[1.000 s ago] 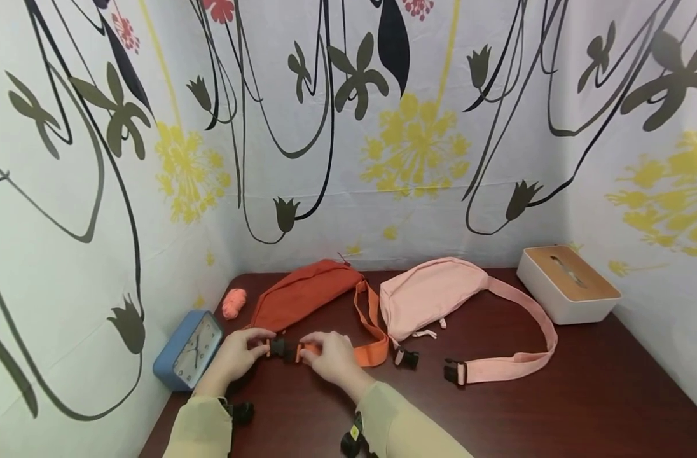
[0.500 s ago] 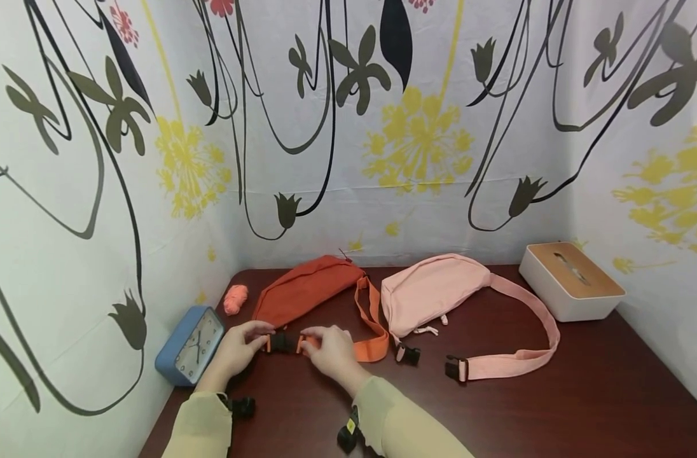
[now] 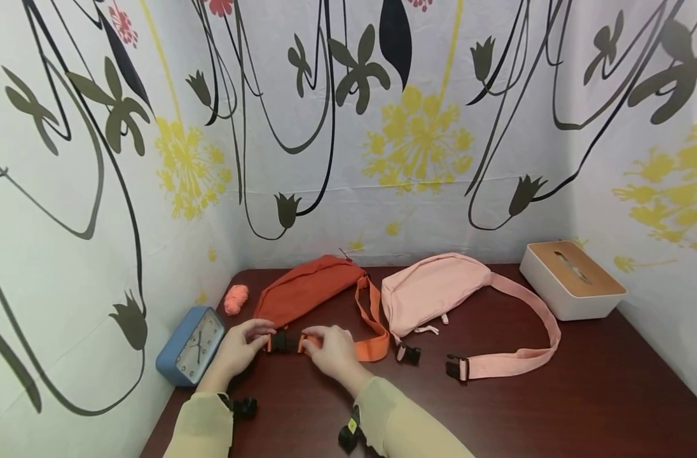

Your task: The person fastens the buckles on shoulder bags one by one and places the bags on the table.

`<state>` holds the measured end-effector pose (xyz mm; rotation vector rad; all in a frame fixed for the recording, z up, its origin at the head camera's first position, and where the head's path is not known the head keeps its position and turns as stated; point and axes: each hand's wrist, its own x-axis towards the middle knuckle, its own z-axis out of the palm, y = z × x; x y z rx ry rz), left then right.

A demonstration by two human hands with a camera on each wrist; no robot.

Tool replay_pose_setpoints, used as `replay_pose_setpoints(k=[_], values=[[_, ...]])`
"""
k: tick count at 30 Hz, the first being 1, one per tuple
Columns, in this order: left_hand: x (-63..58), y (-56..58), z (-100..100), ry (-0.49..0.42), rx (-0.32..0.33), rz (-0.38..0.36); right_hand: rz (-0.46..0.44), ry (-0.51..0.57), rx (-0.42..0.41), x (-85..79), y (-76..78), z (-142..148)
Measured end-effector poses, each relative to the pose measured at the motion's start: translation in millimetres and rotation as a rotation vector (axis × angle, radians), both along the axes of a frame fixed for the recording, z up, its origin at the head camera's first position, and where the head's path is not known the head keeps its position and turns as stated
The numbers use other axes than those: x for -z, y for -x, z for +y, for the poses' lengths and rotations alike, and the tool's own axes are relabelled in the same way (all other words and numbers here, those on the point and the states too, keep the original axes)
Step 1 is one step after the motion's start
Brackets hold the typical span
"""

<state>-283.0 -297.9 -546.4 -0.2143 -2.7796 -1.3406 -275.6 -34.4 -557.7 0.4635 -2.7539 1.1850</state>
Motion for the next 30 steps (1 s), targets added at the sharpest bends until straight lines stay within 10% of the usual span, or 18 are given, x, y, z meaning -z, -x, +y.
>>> replay_pose_setpoints(k=[30], values=[[2.5,-0.9,6.2,-0.005,0.052,0.052,-0.033,-0.035,-0.002,-1.7,1.2,-3.0]])
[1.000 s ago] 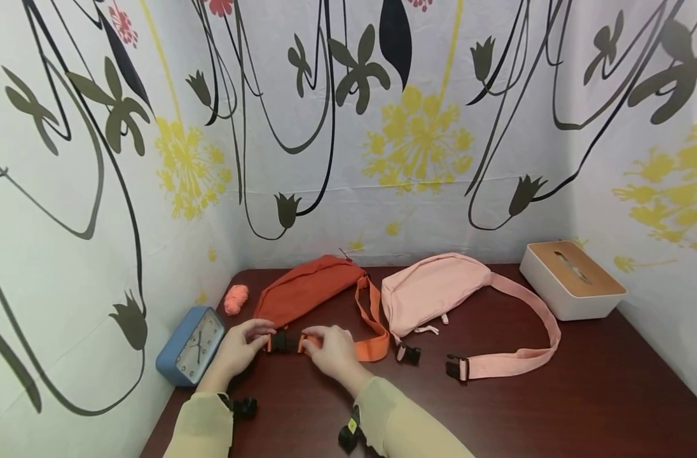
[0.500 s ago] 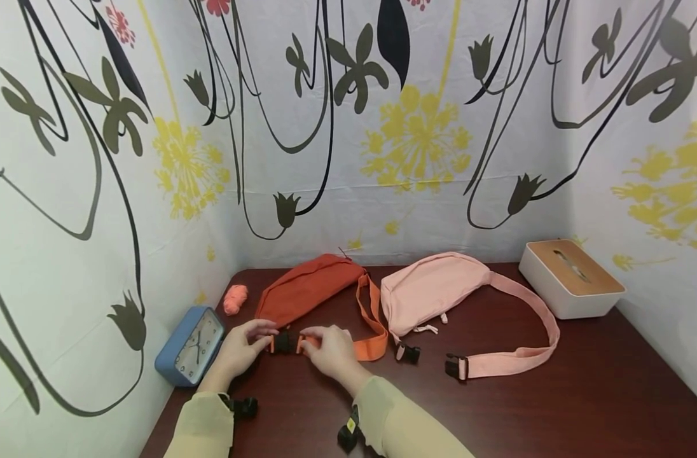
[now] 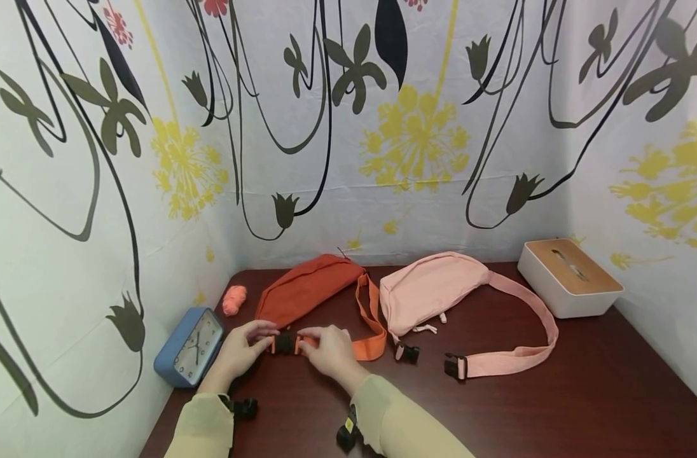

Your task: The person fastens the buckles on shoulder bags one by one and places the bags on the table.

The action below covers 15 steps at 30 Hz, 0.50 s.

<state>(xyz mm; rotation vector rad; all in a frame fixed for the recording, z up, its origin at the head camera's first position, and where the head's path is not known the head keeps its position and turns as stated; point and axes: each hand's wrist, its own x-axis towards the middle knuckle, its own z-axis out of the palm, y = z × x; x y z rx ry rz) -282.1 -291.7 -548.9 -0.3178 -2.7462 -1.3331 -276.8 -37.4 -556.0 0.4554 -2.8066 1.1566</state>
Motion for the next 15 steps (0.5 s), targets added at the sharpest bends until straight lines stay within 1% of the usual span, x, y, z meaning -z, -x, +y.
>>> replay_pose_setpoints(k=[4,9,15], values=[[1.4,-0.1,0.0,-0.008,-0.003,0.012,-0.013,0.01,-0.007,0.9,1.2,-0.9],[3.0,0.0,1.0,-0.024,0.002,0.032,-0.007,0.013,-0.02,2.5,3.7,-1.7],[1.7,1.0,3.2,-0.037,-0.011,0.016,-0.006,0.009,-0.019,2.6,4.6,-3.2]])
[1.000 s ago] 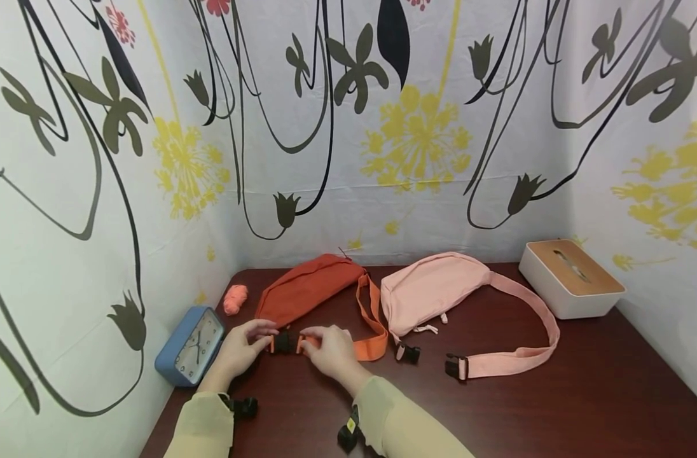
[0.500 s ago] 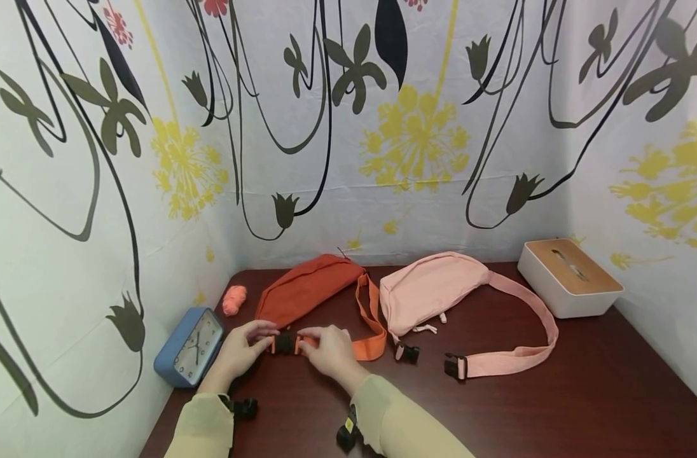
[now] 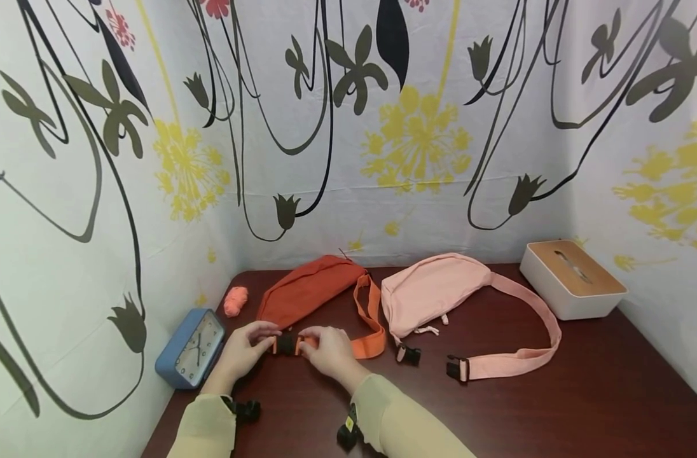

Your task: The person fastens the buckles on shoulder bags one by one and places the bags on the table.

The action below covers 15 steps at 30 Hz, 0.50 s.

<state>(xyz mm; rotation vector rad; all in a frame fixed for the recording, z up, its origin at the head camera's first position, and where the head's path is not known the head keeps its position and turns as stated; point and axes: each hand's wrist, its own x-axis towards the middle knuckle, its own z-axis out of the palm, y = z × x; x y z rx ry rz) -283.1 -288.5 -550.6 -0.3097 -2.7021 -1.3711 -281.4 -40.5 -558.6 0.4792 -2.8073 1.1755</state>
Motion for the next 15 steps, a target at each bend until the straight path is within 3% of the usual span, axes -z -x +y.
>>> replay_pose_setpoints(k=[7,15], values=[[-2.9,-2.3,4.0,0.038,-0.052,-0.01,-0.019,0.019,-0.001,-0.2,-0.3,0.4],[-3.8,-1.6,7.6,0.054,-0.069,-0.012,-0.042,0.046,-0.004,1.2,1.2,1.1]])
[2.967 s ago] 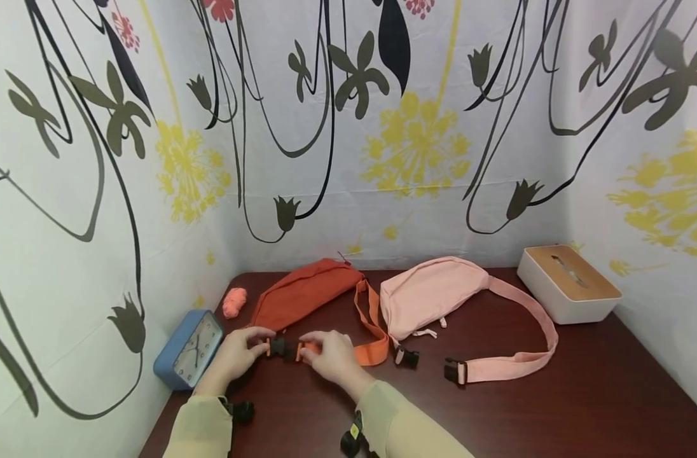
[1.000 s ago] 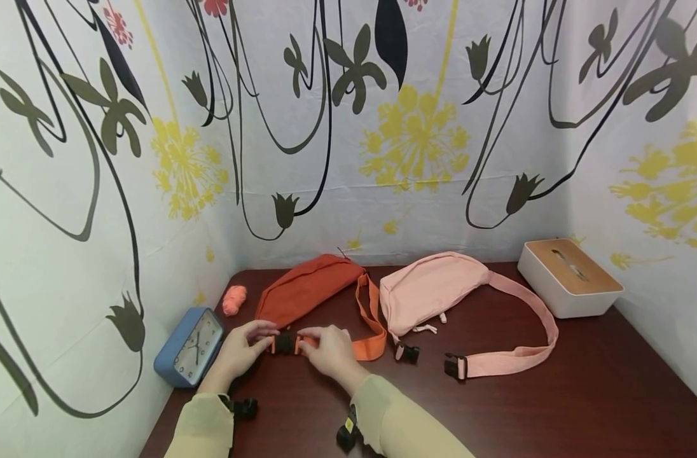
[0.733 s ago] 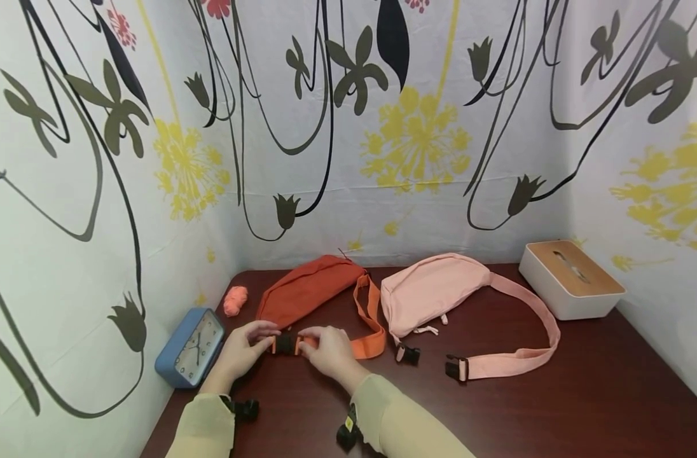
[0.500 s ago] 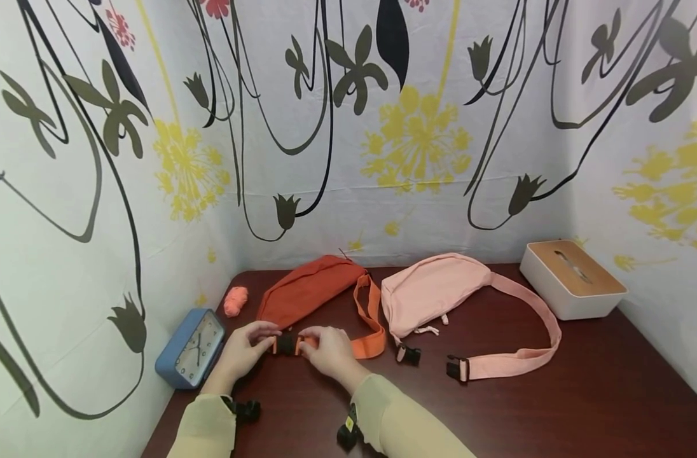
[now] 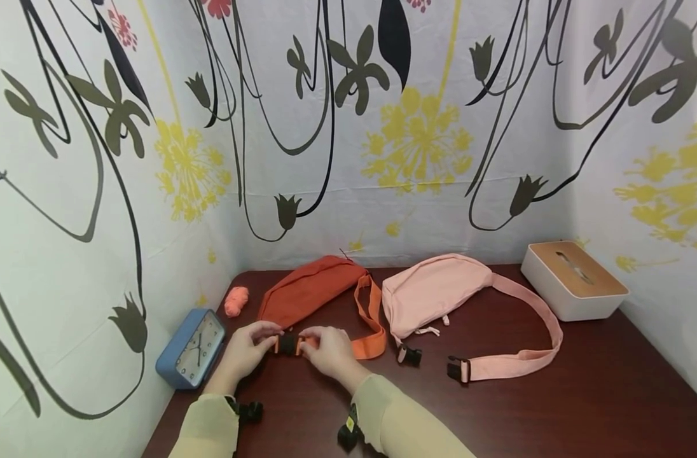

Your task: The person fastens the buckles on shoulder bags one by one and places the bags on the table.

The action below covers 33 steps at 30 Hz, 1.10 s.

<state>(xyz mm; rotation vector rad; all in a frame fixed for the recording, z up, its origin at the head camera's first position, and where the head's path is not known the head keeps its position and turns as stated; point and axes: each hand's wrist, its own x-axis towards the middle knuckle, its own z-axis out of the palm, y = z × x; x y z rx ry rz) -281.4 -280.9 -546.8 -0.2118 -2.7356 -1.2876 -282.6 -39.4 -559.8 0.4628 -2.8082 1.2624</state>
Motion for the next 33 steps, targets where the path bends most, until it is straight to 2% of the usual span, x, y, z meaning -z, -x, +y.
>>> replay_pose_setpoints(k=[24,33], values=[[-0.2,-0.3,8.8,0.009,0.025,0.038,-0.021,0.033,0.002,-1.3,0.4,0.5],[-1.5,-1.0,6.9,-0.003,0.017,0.011,0.007,0.009,-0.001,0.4,-0.6,-0.1]])
